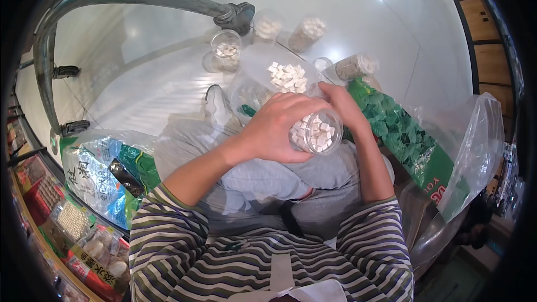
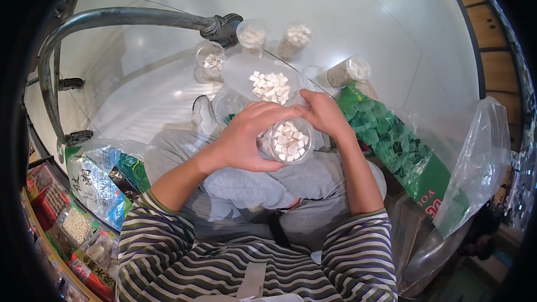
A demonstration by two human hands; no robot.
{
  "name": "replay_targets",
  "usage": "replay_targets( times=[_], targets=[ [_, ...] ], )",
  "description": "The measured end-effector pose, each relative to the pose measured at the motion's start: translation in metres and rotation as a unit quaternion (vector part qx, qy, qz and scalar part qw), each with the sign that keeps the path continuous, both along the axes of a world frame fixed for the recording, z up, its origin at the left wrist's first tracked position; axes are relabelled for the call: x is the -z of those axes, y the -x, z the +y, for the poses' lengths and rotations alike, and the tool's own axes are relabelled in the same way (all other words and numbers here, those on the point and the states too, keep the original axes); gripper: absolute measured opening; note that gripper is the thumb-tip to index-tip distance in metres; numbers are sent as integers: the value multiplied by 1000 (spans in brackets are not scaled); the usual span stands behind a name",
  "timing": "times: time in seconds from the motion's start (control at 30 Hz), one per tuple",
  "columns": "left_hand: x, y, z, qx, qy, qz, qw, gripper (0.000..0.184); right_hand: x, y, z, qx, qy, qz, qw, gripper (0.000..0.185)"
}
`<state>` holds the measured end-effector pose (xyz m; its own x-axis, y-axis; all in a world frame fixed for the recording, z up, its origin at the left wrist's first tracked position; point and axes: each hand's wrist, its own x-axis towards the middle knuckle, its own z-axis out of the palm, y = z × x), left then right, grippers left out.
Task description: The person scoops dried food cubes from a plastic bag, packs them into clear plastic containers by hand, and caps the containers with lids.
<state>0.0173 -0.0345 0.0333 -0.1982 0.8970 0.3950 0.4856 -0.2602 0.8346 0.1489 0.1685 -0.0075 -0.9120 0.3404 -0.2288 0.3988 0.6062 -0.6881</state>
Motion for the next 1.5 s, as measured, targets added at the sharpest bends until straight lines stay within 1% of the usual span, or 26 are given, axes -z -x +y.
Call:
replay_targets(
  times=[0.13,0.2,0.23,0.33,0.4,0.47,0.53,0.57,0.67,0.77,0.83,0.87,0.93,0.97,1.03,1.07,1.1,1.13,1.17,1.2,1.23,1.27,1.33,1.43,1.47,1.5],
  targets=[
    [-3,6,-1,32,34,7,999,82,3,-1,-1,-48,-5,-8,999,33],
    [-4,8,-1,11,13,-13,1000,80,20,-9,4,-65,64,25,996,31],
    [-4,9,-1,18,12,-13,1000,80,29,-11,6,-58,62,26,996,31],
    [-6,12,-2,-1,30,-59,998,81,49,-17,8,-100,49,11,994,33],
    [-11,15,-2,-19,72,-180,981,81,62,-20,7,-111,11,-57,992,33],
    [-1,20,0,-16,70,-190,979,82,114,-25,11,-136,-51,-38,989,36],
    [7,22,2,-51,41,-357,932,81,88,-17,2,-129,-64,-152,978,40],
    [16,28,2,-71,39,-333,940,81,91,-18,2,-127,-63,-151,978,40],
    [-3,30,3,-87,28,-353,931,80,89,-16,1,-108,-74,-99,986,43],
    [-3,33,3,-110,17,-344,933,79,45,-4,4,-85,-66,-138,984,45],
    [-4,35,4,-119,18,-346,930,78,40,8,21,27,-63,-104,992,42],
    [-5,35,3,-123,17,-308,943,79,39,13,27,28,-66,-103,992,42],
    [-6,35,4,-123,15,-268,955,79,39,22,40,71,-217,-61,972,43],
    [-2,36,5,-129,6,-242,962,80,47,24,48,74,-219,-60,971,43],
    [0,42,6,-132,-3,-211,968,80,83,24,66,-8,-374,-1,927,47],
    [0,46,6,-122,7,-279,953,80,94,23,74,-4,-374,1,928,47],
    [0,49,6,-111,19,-345,932,81,100,24,80,-67,-430,24,900,48],
    [0,51,5,-110,20,-341,933,81,106,24,84,-129,-483,46,865,48],
    [-1,52,5,-98,21,-388,916,81,112,23,88,-126,-483,49,865,48],
    [-2,54,5,-86,23,-434,896,81,112,25,90,-132,-459,0,879,47],
    [-4,54,4,-86,24,-431,898,81,114,27,90,-137,-432,-50,890,45],
    [-5,54,4,-79,15,-414,907,81,115,30,92,-135,-431,-48,891,45],
    [-5,54,5,-72,7,-398,914,81,109,36,90,-147,-386,-149,898,51],
    [-3,52,7,-84,12,-332,940,79,90,40,89,-98,-377,-141,910,57],
    [-4,50,8,-107,19,-217,970,78,83,39,89,-98,-376,-142,910,57],
    [-4,48,8,-128,25,-99,987,77,76,37,90,-93,-327,-42,939,61]
  ],
)
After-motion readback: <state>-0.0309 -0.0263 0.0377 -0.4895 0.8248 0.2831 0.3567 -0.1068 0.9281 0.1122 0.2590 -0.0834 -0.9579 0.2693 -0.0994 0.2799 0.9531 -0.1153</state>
